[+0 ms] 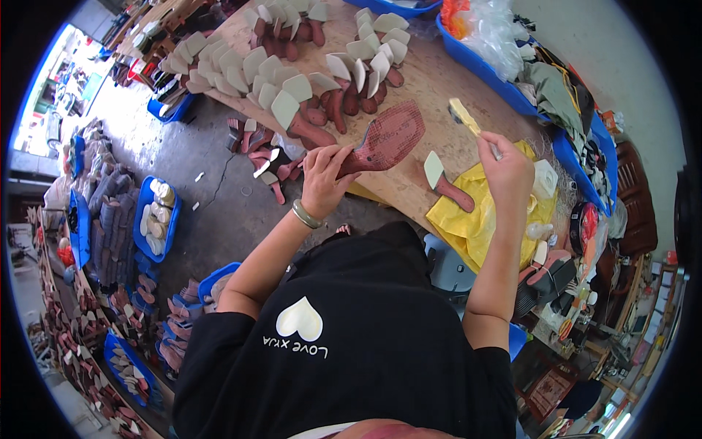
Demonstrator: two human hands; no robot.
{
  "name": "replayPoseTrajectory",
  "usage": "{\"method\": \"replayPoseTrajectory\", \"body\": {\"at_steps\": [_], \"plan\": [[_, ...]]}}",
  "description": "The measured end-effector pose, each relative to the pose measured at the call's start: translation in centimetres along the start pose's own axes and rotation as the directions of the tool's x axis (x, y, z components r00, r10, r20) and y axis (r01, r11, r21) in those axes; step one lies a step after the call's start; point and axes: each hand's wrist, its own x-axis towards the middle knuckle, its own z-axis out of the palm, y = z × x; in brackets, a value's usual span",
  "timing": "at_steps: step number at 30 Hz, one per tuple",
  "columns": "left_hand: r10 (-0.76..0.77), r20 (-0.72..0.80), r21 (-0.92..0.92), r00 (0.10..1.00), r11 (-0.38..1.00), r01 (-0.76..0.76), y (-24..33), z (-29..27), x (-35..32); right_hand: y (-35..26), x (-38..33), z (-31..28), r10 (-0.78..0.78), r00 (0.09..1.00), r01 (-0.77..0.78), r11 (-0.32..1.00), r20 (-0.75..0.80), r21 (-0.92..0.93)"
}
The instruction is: Applying adhesive glue to shoe soles and upper straps using a brush at a manufacturing workstation.
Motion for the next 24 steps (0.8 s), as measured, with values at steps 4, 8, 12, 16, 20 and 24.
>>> {"method": "replayPoseTrajectory", "body": {"at_steps": [4,8,12,16,20,24], "plan": [[-0.018,0.01,0.028,1.0,0.999,0.018,-0.9,-1.3,-0.3,-6.1,-1.9,1.9,-0.127,0.989,0.147,0.931,-0.081,0.334],[-0.026,-0.017,0.045,1.0,0.999,0.027,-1.9,-2.1,0.0,-6.9,-0.8,3.1,-0.285,0.951,0.301,0.943,-0.119,0.144],[-0.057,-0.046,0.033,0.997,0.998,0.058,-3.0,-2.0,-0.4,-3.0,1.5,2.6,-0.157,0.977,0.15,0.987,-0.147,-0.052],[-0.075,-0.056,-0.027,0.996,0.997,0.073,-3.5,-1.3,0.2,-3.8,0.7,2.1,-0.105,0.99,0.12,0.978,-0.099,0.168],[-0.064,-0.062,-0.049,0.996,0.997,0.061,-3.0,-0.7,0.8,-6.3,1.9,2.5,-0.224,0.957,0.268,0.926,-0.185,0.266],[-0.031,-0.039,-0.027,0.999,0.999,0.03,-2.3,0.1,2.1,-6.4,3.4,2.9,-0.468,0.881,0.472,0.866,-0.068,0.165]]}}
